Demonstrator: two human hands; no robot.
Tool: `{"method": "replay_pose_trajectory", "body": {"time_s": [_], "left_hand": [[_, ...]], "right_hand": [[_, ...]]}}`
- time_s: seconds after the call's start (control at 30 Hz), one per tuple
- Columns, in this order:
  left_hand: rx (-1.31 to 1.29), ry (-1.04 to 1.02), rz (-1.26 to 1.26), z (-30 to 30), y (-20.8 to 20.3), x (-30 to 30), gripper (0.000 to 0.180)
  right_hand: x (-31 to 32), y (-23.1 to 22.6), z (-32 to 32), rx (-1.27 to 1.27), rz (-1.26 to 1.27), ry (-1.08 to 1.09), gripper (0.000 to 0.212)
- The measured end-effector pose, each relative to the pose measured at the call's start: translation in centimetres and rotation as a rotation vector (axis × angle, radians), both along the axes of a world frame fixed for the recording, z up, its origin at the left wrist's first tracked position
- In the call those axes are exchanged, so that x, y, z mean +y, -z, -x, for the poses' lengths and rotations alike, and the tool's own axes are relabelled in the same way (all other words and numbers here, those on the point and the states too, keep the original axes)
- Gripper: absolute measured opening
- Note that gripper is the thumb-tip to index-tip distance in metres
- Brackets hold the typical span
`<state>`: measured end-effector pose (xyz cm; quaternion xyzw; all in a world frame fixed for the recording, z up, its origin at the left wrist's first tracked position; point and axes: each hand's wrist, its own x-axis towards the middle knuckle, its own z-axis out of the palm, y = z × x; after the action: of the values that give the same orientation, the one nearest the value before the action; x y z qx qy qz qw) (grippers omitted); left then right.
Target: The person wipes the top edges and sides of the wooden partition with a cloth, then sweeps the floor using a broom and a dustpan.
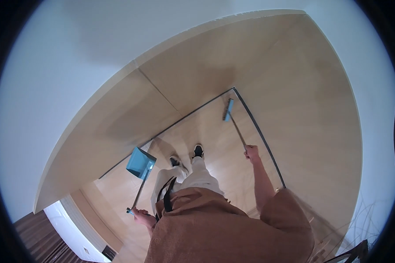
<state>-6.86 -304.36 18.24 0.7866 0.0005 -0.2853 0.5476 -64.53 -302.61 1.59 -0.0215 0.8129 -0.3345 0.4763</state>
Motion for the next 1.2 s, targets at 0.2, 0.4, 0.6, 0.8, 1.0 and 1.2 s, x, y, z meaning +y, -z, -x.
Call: {"method": "replay_pose_trajectory", "body": {"time_s": [0.2, 0.4, 0.6, 0.8, 1.0, 1.2], "left_hand": [[0.089, -0.129, -0.004, -0.6, 2.7, 2.7, 0.036], [0.109, -0.055, -0.044, 0.5, 0.7, 12.2, 0.036], [0.246, -0.061, 0.011, -1.2, 1.0, 12.5, 0.034], [0.288, -0.185, 0.055, -2.0, 3.7, 13.1, 0.024], [0.21, -0.176, -0.055, 3.3, -1.7, 9.7, 0.026], [0.179, -0.052, -0.059, 13.4, -10.6, 4.6, 0.03]], "right_hand": [[-0.9, 1.6, -9.8, -0.189, 0.16, -0.075, 0.025], [6.5, -4.7, -20.0, -0.256, -0.088, -0.399, 0.026], [7.4, -8.7, -17.9, -0.285, -0.163, -0.48, 0.025], [4.5, -5.5, -15.4, -0.252, -0.185, -0.37, 0.027], [2.9, -2.9, -6.8, -0.038, -0.149, -0.125, 0.034], [6.7, -2.7, 9.6, 0.172, -0.075, -0.091, 0.03]]}}
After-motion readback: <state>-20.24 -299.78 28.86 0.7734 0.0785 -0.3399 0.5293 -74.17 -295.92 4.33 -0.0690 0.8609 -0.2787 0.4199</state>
